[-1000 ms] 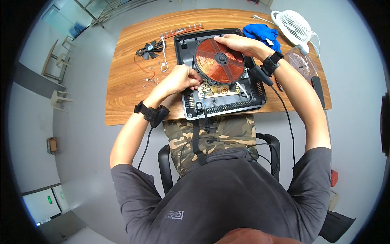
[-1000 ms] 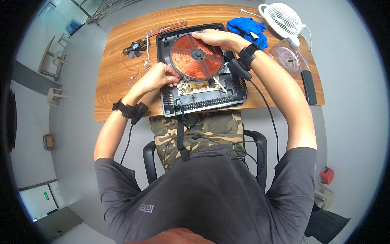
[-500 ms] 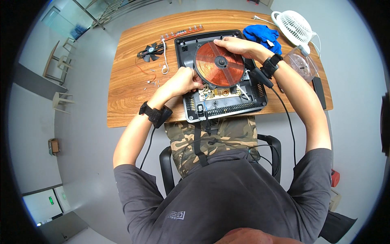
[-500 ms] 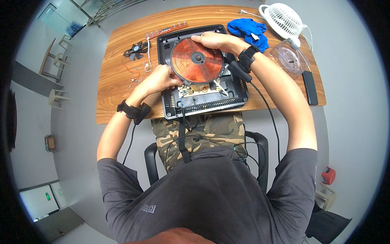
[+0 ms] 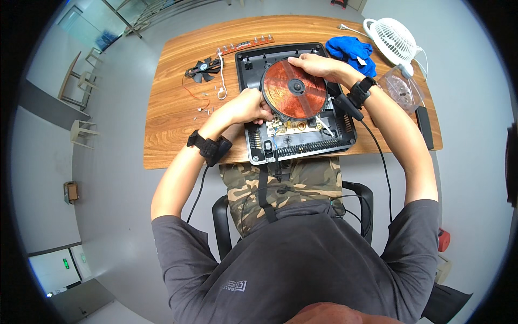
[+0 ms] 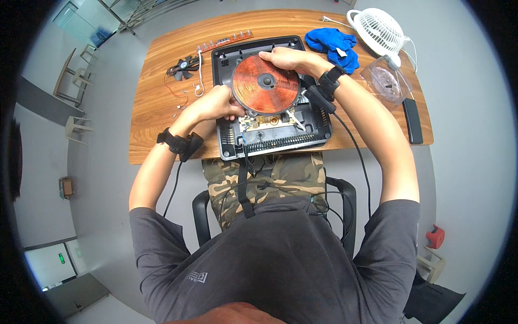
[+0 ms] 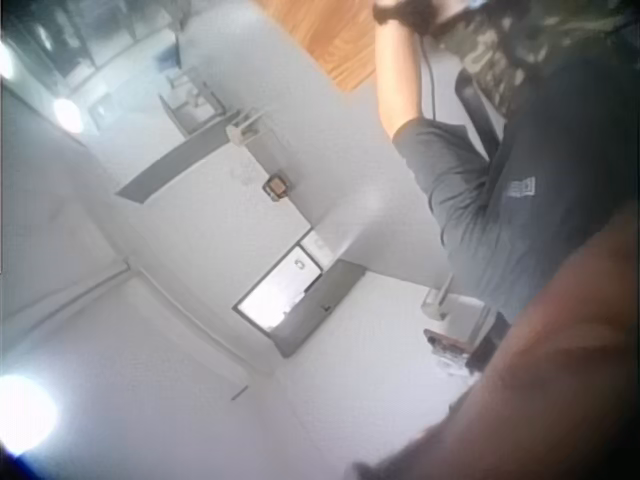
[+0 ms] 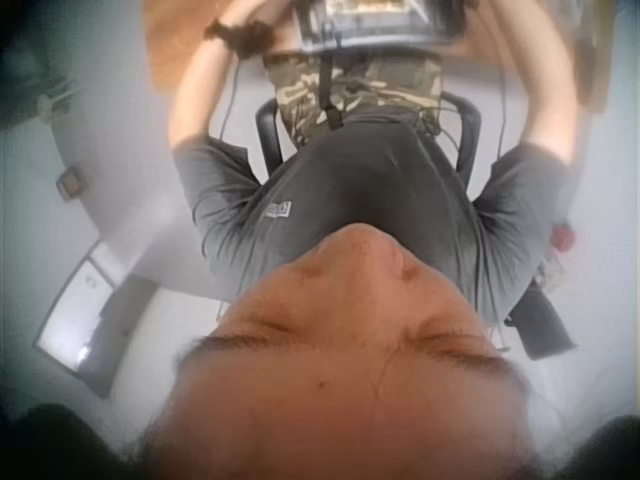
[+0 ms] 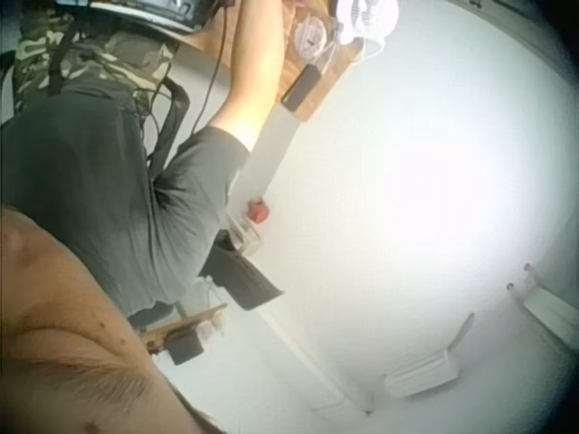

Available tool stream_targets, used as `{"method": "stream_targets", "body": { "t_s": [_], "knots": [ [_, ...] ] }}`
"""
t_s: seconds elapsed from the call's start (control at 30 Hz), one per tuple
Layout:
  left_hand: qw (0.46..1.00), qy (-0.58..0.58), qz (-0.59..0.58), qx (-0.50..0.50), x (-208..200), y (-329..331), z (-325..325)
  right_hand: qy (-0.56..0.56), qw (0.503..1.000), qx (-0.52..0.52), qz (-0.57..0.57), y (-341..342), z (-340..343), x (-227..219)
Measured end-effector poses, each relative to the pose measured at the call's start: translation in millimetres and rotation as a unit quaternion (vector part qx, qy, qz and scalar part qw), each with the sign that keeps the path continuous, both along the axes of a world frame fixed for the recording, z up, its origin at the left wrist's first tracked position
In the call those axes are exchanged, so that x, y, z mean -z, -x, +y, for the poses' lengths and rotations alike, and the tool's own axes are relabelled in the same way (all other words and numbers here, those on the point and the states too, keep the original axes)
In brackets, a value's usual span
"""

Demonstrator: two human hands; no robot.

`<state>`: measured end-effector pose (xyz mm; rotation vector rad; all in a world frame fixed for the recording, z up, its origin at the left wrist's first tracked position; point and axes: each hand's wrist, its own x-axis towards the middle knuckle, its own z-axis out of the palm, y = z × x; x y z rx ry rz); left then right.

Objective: The person cleans the interior of a black electronic device case with a blue cloth, then places a copper heatsink and fan assembly inside. They use a screwdriver to secure the assembly to the case, handling screws and components throughout the process.

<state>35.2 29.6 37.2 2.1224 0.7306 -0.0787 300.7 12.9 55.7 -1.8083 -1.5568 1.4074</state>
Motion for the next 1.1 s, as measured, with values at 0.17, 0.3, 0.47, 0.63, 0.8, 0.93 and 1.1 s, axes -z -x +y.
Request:
{"method": "stream_targets", "body": {
  "t_s": [0.17,0.3,0.47,0.63,0.8,0.93,1.1],
  "knots": [
    [1.0,-0.011,0.0,0.009,5,1,3,-0.007,1.0,0.024,-0.01,3,-2,-2],
    [0.999,-0.037,0.03,0.018,-5,-2,0,-0.019,0.999,0.032,-0.013,2,-3,2],
    [0.999,-0.042,0.034,0.011,-4,-3,-1,-0.028,0.999,0.039,-0.022,0,-3,6],
    [1.0,-0.026,0.013,-0.008,1,-2,-1,-0.029,0.998,0.039,-0.028,2,-3,7],
    [0.999,0.004,0.023,-0.041,2,-4,1,0.015,1.0,0.005,-0.018,1,-3,1],
    [0.998,0.012,0.025,-0.06,5,-4,1,-0.005,0.999,0.01,-0.038,2,-5,6],
    [0.997,-0.005,0.036,-0.068,3,-5,-3,0.001,0.999,0.007,-0.039,2,-4,7]
  ]
}}
